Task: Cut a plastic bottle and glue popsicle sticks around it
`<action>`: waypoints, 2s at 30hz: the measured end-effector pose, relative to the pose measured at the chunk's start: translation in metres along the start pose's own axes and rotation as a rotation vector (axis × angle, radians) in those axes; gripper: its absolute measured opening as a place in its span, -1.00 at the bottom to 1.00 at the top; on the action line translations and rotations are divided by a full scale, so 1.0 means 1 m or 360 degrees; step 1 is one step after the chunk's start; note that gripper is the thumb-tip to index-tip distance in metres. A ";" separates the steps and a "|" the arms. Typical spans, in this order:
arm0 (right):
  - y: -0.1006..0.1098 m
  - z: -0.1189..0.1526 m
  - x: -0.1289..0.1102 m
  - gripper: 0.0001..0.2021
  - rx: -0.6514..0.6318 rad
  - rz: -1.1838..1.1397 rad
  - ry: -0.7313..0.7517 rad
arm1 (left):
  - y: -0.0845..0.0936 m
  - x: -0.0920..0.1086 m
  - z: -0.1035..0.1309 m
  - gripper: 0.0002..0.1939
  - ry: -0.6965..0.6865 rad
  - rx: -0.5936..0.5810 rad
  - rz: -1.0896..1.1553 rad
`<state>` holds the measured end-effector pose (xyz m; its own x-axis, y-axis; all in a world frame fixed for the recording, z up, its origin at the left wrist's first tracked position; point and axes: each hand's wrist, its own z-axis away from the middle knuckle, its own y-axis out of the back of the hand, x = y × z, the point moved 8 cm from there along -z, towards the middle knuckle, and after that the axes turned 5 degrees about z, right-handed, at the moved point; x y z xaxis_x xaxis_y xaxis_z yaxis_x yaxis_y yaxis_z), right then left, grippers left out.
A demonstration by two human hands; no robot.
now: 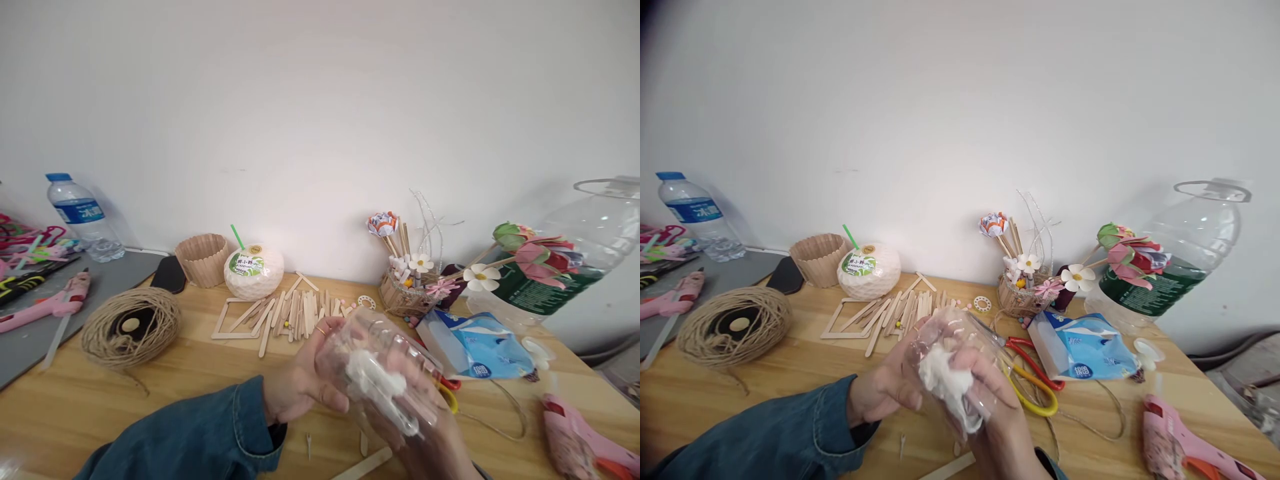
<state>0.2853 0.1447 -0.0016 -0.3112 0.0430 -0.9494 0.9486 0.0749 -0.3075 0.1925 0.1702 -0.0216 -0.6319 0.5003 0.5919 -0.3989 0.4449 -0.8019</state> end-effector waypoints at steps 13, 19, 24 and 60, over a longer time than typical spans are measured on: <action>0.000 0.000 -0.002 -0.51 -0.0107 0.0290 0.0216 | 0.014 0.013 -0.005 -0.18 -0.0142 0.0276 -0.0206; -0.017 0.015 -0.037 -0.79 -0.0047 0.1778 0.1267 | 0.008 0.020 -0.006 -0.30 -0.0064 0.0104 -0.0204; -0.036 0.018 -0.036 -0.77 -0.0274 0.2323 0.1596 | 0.004 0.023 -0.006 -0.51 0.0088 -0.0025 -0.0050; 0.079 0.004 -0.052 -0.70 0.1059 0.0586 0.0540 | 0.001 0.027 0.000 -0.19 -0.0061 0.0109 -0.0759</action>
<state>0.3773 0.1448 0.0236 0.1260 0.2555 -0.9586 0.7963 -0.6023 -0.0559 0.1754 0.1844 -0.0068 -0.3911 0.2242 0.8926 -0.6922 0.5676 -0.4458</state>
